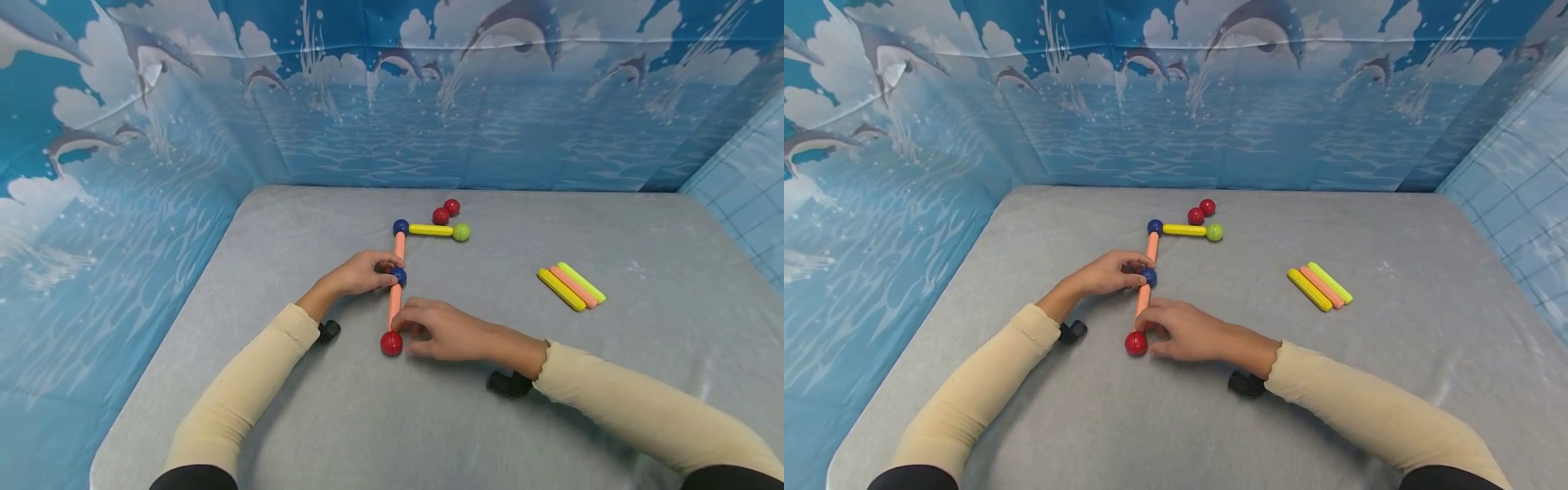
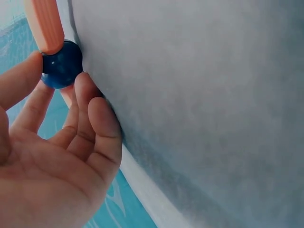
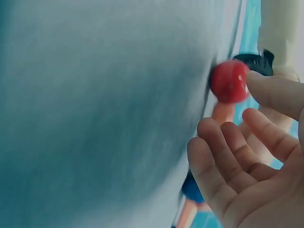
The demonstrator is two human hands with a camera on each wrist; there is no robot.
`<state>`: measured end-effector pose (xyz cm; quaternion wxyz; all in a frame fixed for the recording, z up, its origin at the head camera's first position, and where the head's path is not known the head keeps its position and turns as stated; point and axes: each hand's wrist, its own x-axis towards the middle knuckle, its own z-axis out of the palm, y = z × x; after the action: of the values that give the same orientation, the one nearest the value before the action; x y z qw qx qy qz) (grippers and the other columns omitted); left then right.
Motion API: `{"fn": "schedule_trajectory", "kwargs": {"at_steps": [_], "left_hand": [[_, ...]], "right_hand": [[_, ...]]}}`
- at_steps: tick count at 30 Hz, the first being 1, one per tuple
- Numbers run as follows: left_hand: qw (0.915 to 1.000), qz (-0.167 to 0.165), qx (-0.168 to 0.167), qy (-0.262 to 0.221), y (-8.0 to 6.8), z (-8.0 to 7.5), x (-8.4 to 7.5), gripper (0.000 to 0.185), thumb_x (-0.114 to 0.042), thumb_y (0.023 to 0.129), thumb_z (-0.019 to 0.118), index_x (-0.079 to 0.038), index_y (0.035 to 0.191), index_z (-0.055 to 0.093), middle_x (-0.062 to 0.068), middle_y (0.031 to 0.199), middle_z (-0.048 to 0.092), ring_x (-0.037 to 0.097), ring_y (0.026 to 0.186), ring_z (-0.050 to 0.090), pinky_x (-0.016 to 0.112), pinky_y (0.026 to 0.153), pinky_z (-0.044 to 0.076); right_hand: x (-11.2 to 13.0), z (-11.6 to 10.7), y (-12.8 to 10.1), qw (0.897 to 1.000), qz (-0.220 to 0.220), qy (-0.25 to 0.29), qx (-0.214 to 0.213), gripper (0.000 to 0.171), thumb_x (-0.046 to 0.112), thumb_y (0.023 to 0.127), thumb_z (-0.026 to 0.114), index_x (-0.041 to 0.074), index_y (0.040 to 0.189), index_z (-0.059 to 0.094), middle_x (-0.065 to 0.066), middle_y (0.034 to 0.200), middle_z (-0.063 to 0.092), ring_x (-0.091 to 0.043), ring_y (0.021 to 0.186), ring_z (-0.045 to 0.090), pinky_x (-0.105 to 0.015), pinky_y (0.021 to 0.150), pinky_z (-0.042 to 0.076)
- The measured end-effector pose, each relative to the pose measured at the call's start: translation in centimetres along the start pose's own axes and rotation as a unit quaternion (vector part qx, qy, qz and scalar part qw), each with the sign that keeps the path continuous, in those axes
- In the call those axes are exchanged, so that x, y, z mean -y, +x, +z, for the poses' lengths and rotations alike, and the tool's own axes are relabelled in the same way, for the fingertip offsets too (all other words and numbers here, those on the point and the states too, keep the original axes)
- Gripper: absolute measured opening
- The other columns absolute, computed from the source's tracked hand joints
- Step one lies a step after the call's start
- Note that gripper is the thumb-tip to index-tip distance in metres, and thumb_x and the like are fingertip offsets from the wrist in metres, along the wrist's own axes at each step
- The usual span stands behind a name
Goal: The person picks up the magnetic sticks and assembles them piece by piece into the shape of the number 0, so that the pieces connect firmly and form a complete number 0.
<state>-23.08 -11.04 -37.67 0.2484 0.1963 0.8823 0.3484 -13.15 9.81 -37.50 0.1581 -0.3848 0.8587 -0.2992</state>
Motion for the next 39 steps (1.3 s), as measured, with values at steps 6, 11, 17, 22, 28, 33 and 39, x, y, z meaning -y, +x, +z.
{"fn": "schedule_trajectory", "kwargs": {"at_steps": [6, 11, 17, 22, 28, 33, 39], "left_hand": [[0.9998, -0.006, -0.014, 0.011, -0.6, -0.2, 0.1, 0.041, -0.022, 0.099, 0.061, -0.023, 0.140, 0.057, 0.010, 0.139, 0.059, 0.028, 0.125, 0.058, 0.040, 0.094, 0.052], [0.9979, 0.022, -0.048, 0.036, -2.1, -0.6, 0.4, 0.040, -0.020, 0.098, 0.061, -0.020, 0.138, 0.058, 0.009, 0.134, 0.060, 0.028, 0.115, 0.061, 0.038, 0.086, 0.055], [0.9919, 0.088, -0.046, 0.079, -5.0, -0.2, 0.7, 0.035, -0.015, 0.095, 0.066, -0.013, 0.130, 0.065, 0.011, 0.119, 0.066, 0.022, 0.094, 0.062, 0.029, 0.075, 0.054], [0.9886, 0.112, -0.009, 0.101, -7.1, 0.8, 0.8, 0.034, -0.015, 0.092, 0.070, -0.016, 0.126, 0.068, 0.006, 0.111, 0.068, 0.016, 0.094, 0.062, 0.026, 0.080, 0.052], [0.9832, 0.143, 0.004, 0.112, -8.3, 1.8, 0.9, 0.033, -0.015, 0.091, 0.071, -0.019, 0.124, 0.069, 0.002, 0.108, 0.068, 0.010, 0.090, 0.060, 0.026, 0.080, 0.052], [0.9843, 0.148, 0.028, 0.093, -8.7, 2.4, 1.0, 0.030, -0.016, 0.091, 0.071, -0.020, 0.121, 0.069, 0.000, 0.107, 0.067, 0.007, 0.088, 0.059, 0.023, 0.079, 0.051], [0.9871, 0.140, 0.050, 0.060, -8.8, 3.3, 0.9, 0.025, -0.015, 0.091, 0.071, -0.019, 0.116, 0.068, -0.001, 0.109, 0.071, 0.008, 0.088, 0.062, 0.022, 0.079, 0.051]], "right_hand": [[-1.8, -2.3, -2.3, 0.999, 0.039, -0.012, -0.013, 0.034, 0.019, 0.091, 0.072, 0.016, 0.124, 0.065, -0.001, 0.119, 0.064, -0.012, 0.097, 0.062, -0.034, 0.086, 0.056], [-4.1, -4.6, -5.0, 0.995, 0.077, -0.050, -0.048, 0.034, 0.017, 0.091, 0.071, 0.012, 0.124, 0.065, -0.005, 0.118, 0.064, -0.014, 0.097, 0.064, -0.038, 0.086, 0.057], [-6.8, -7.7, -9.2, 0.972, 0.105, -0.175, -0.113, 0.030, 0.012, 0.088, 0.073, 0.008, 0.117, 0.068, -0.006, 0.105, 0.066, -0.013, 0.086, 0.062, -0.034, 0.072, 0.055], [-8.8, -9.2, -11.9, 0.952, 0.139, -0.229, -0.149, 0.024, 0.010, 0.087, 0.074, 0.004, 0.110, 0.070, -0.003, 0.088, 0.062, -0.011, 0.075, 0.053, -0.028, 0.061, 0.045], [-10.1, -9.8, -13.1, 0.943, 0.190, -0.234, -0.143, 0.026, 0.011, 0.088, 0.072, -0.001, 0.110, 0.069, -0.007, 0.087, 0.062, -0.015, 0.073, 0.054, -0.029, 0.059, 0.044], [-10.8, -9.5, -13.1, 0.936, 0.210, -0.252, -0.124, 0.028, 0.012, 0.086, 0.073, -0.004, 0.110, 0.070, -0.011, 0.086, 0.062, -0.018, 0.072, 0.056, -0.035, 0.060, 0.049], [-11.4, -8.9, -13.1, 0.933, 0.204, -0.271, -0.116, 0.028, 0.009, 0.083, 0.077, -0.004, 0.107, 0.071, -0.014, 0.093, 0.063, -0.020, 0.076, 0.057, -0.042, 0.068, 0.053]]}}
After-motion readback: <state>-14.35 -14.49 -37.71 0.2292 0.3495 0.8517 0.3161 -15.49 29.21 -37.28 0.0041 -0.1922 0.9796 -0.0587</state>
